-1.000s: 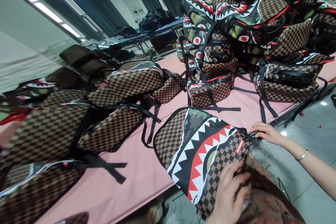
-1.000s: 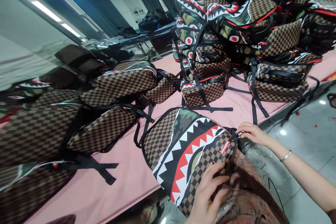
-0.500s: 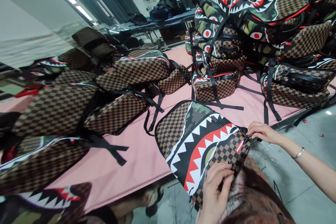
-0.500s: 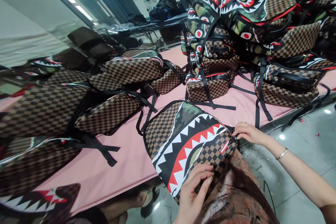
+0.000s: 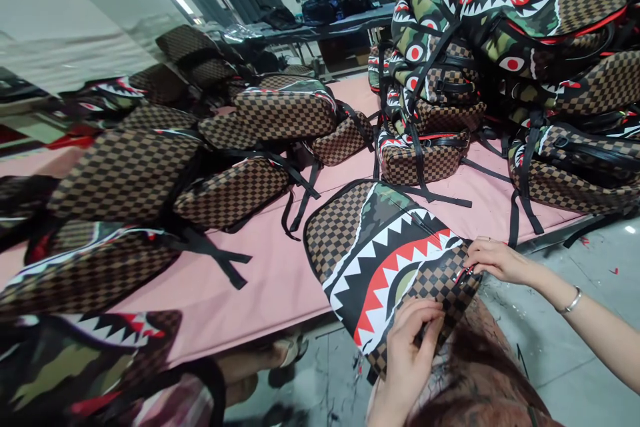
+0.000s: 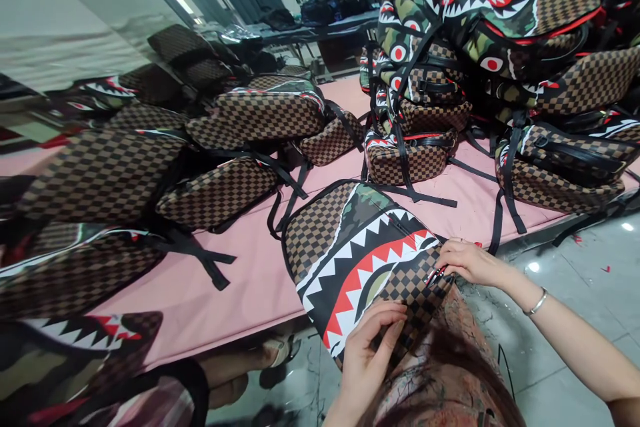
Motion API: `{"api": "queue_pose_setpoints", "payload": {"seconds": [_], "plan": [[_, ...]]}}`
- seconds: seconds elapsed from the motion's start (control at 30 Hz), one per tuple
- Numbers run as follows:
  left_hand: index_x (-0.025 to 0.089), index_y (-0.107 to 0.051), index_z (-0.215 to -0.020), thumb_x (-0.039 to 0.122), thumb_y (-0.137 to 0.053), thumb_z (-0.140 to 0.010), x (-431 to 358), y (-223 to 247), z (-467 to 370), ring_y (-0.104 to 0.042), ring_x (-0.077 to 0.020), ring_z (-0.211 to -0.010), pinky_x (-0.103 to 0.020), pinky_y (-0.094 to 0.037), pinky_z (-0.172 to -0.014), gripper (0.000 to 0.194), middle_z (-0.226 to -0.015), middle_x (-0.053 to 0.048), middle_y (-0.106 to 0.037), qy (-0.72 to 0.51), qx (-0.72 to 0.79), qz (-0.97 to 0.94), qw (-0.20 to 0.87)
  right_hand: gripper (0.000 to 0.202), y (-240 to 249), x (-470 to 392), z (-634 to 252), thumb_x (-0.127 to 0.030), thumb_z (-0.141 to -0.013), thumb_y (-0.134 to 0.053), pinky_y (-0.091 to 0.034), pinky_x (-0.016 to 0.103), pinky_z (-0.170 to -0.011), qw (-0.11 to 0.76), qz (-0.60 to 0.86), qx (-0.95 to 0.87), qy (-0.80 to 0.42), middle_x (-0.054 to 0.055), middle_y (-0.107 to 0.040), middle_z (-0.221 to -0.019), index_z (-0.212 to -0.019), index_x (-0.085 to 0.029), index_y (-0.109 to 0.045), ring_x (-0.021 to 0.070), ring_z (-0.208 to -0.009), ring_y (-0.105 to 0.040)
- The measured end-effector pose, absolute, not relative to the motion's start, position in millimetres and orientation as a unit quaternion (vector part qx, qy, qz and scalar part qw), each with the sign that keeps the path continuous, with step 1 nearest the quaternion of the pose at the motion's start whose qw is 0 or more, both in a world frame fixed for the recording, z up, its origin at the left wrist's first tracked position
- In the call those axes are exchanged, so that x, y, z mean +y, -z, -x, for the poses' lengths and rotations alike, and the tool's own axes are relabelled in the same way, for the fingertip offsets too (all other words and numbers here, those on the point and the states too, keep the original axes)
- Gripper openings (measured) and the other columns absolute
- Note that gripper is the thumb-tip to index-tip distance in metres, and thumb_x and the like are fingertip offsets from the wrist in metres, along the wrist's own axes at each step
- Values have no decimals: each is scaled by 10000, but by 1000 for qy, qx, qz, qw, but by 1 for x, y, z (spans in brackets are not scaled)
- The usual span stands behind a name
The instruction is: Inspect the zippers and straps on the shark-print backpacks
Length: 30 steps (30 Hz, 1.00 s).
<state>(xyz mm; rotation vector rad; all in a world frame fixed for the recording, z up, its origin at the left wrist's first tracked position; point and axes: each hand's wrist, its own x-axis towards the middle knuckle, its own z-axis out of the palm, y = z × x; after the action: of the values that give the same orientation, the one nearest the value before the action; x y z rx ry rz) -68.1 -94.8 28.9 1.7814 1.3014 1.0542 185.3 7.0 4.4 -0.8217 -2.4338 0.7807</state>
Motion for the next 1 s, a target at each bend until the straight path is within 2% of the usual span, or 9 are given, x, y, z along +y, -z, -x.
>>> {"api": "queue_pose_setpoints", "payload": {"seconds": [0.1, 0.13, 0.17, 0.2, 0.27, 0.33, 0.43, 0.73, 1.0], "plan": [[208, -617, -754, 235, -523, -824, -96, -22, 63, -606, -209, -950, -457, -421, -940, 120, -882, -55, -679, -375, 497, -720, 306, 219, -2, 3, -187, -261, -901, -447, -455, 305, -766, 260, 308, -869, -287, 70, -589, -886, -1009, -213, -631, 164, -857, -539], [207, -621, -780, 266, -558, -799, -96, -18, 61, -583, -242, -1011, -505, -385, -964, 89, -939, -73, -673, -352, 499, -741, 279, 215, 0, 3, -191, -263, -899, -451, -458, 311, -769, 274, 318, -860, -290, 69, -590, -885, -1013, -216, -628, 166, -859, -542], [204, -626, -853, 300, -607, -759, -97, -14, 59, -543, -286, -1082, -562, -339, -980, 136, -1033, -101, -652, -323, 504, -762, 246, 213, 3, 4, -196, -267, -896, -457, -461, 320, -774, 285, 331, -851, -292, 71, -593, -891, -1018, -218, -624, 171, -868, -546], [198, -612, -966, 322, -657, -709, -97, -10, 56, -488, -331, -1149, -614, -286, -988, 290, -1145, -132, -605, -290, 513, -780, 212, 213, 6, 5, -202, -272, -893, -463, -464, 329, -778, 292, 345, -843, -293, 74, -596, -901, -1025, -220, -621, 178, -880, -549], [178, -488, -1204, 306, -715, -632, -98, -1, 52, -371, -386, -1241, -671, -201, -991, 629, -1326, -179, -459, -225, 540, -797, 154, 218, 11, 9, -216, -282, -888, -472, -470, 341, -776, 290, 367, -833, -295, 79, -602, -920, -1039, -223, -617, 189, -891, -557], [171, -362, -1311, 226, -695, -631, -99, 5, 50, -310, -378, -1283, -669, -165, -1003, 759, -1387, -184, -379, -177, 563, -798, 122, 219, 14, 13, -228, -288, -884, -479, -473, 344, -770, 282, 378, -829, -300, 81, -605, -923, -1041, -223, -618, 193, -887, -565], [172, -325, -1333, 153, -632, -655, -99, 9, 48, -283, -350, -1304, -649, -153, -1021, 744, -1400, -169, -366, -147, 571, -801, 100, 216, 14, 16, -233, -296, -880, -489, -473, 343, -767, 271, 375, -829, -314, 80, -604, -915, -1035, -220, -619, 192, -878, -567], [142, -334, -1319, 145, -617, -658, -100, 5, 50, -268, -331, -1314, -654, -130, -1026, 719, -1401, -162, -368, -126, 572, -804, 108, 195, 8, 21, -210, -269, -885, -485, -456, 340, -792, 243, 317, -858, -323, 80, -599, -902, -1009, -206, -623, 182, -888, -542], [141, -352, -1313, 309, -571, -752, -100, 4, 55, -268, -331, -1315, -672, -155, -1011, 626, -1412, -171, -345, -121, 559, -810, 131, 208, -2, 15, -192, -274, -899, -458, -453, 313, -769, 203, 293, -884, -303, 80, -581, -899, -1009, -196, -616, 166, -860, -537]]}}
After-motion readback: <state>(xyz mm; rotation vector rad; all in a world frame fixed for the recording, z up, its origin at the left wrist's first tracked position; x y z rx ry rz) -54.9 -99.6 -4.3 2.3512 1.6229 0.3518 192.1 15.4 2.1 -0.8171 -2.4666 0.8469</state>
